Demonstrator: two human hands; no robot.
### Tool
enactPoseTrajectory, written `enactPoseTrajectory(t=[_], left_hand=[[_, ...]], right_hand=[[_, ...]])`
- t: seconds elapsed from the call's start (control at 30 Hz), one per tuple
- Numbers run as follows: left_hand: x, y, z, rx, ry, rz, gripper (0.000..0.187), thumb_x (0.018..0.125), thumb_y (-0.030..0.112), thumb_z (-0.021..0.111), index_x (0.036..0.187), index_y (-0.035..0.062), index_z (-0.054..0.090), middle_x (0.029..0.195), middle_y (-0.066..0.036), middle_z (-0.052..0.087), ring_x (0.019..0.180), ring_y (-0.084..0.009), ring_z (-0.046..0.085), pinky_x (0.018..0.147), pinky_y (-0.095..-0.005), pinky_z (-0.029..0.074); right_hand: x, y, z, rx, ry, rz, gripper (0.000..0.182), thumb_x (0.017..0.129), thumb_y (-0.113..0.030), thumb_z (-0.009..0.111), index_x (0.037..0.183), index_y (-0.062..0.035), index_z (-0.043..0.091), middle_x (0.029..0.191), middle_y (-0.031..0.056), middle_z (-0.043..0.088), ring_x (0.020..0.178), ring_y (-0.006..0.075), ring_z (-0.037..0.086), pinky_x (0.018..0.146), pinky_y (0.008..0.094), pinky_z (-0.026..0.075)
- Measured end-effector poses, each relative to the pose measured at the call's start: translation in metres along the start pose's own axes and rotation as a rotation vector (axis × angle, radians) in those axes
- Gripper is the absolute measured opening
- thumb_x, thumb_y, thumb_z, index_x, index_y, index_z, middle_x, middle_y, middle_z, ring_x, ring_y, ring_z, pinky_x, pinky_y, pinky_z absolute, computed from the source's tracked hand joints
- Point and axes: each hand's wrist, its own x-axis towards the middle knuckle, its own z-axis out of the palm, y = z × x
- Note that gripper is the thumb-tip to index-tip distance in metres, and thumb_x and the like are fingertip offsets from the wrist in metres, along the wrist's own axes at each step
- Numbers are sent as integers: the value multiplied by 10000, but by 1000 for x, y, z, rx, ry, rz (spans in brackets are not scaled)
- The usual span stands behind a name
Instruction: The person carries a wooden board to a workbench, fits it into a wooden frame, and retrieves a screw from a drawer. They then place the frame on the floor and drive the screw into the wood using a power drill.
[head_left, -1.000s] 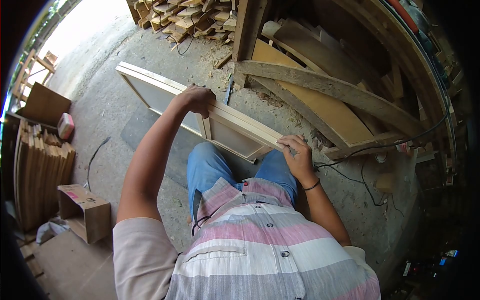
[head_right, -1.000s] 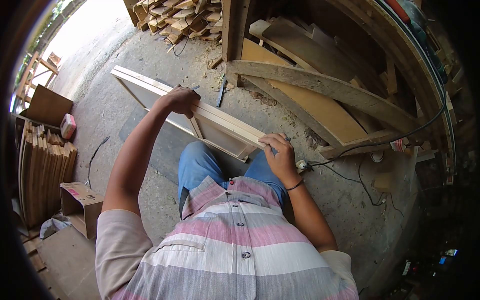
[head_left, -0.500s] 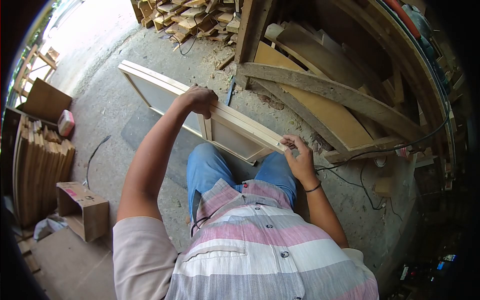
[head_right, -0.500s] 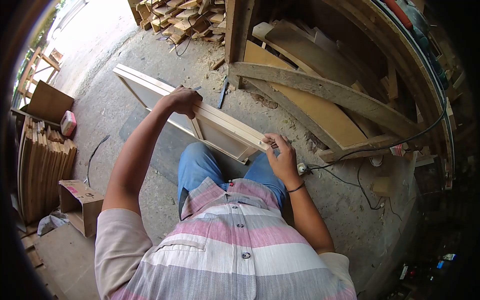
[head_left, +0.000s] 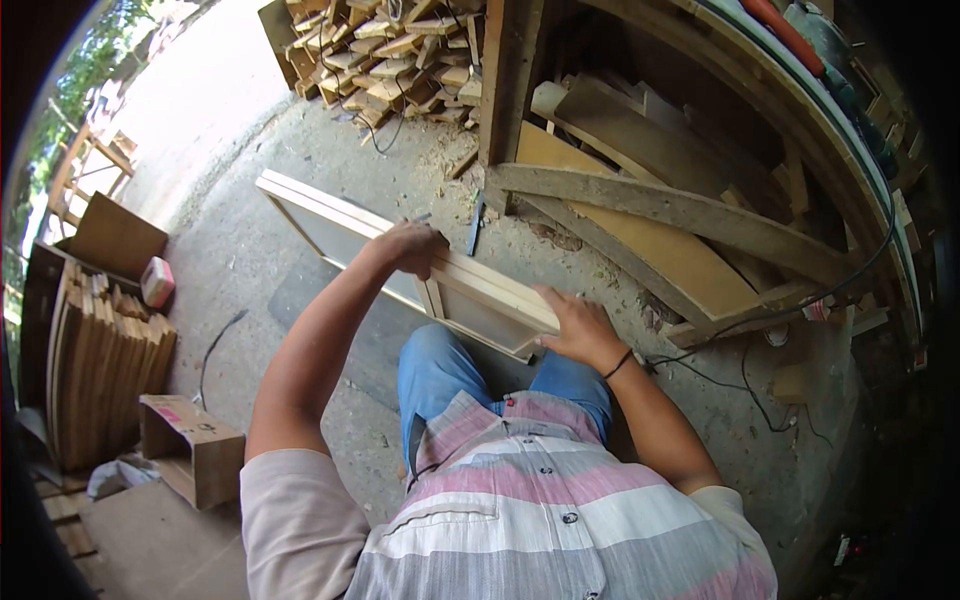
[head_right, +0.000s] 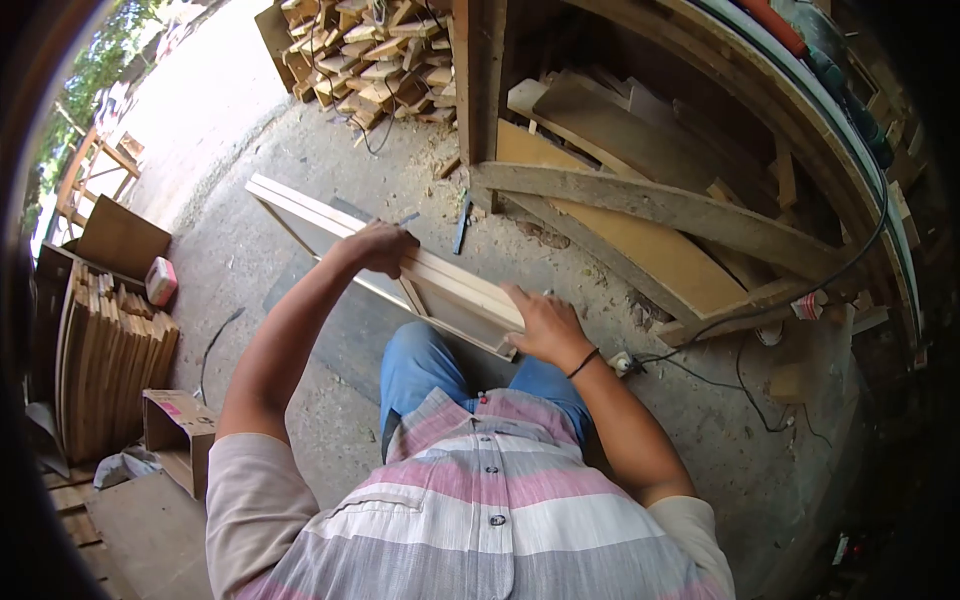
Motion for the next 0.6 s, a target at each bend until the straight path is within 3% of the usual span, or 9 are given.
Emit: enactPoseTrajectory(t=[0.03, 0.27, 0.5, 0.6], left_hand=[[-1, -1, 0, -25, -26, 10, 381, 540, 124, 725, 911, 96, 646, 830, -130, 660, 872, -343, 633, 761, -427, 496], [2, 3, -20, 20, -69, 134, 365, 553, 112, 734, 906, 66, 652, 832, -146, 657, 866, -347, 629, 743, -435, 489], [61, 1, -42, 11, -168, 241, 421, 552, 115, 747, 961, 63, 665, 870, -151, 670, 863, -345, 635, 742, -442, 499], [91, 15, -58, 13, -189, 270, 449, 549, 123, 745, 985, 53, 665, 880, -166, 670, 867, -349, 638, 743, -442, 504]], right_hand=[[2, 1, 2, 40, -46, 27, 680, 712, -235, 733, 1305, -135, 415, 1020, 209, 633, 920, 426, 615, 790, 497, 502], [7, 17, 11, 241, 83, -63, 589, 706, -218, 722, 1221, -86, 469, 1031, 198, 639, 923, 415, 613, 767, 477, 505], [27, 62, -19, 326, 92, -73, 585, 686, -214, 732, 1209, -63, 517, 1065, 203, 637, 951, 405, 613, 790, 450, 507], [32, 87, -39, 320, 6, 20, 596, 672, -222, 743, 1201, -55, 525, 1037, 207, 644, 949, 404, 614, 798, 446, 506]])
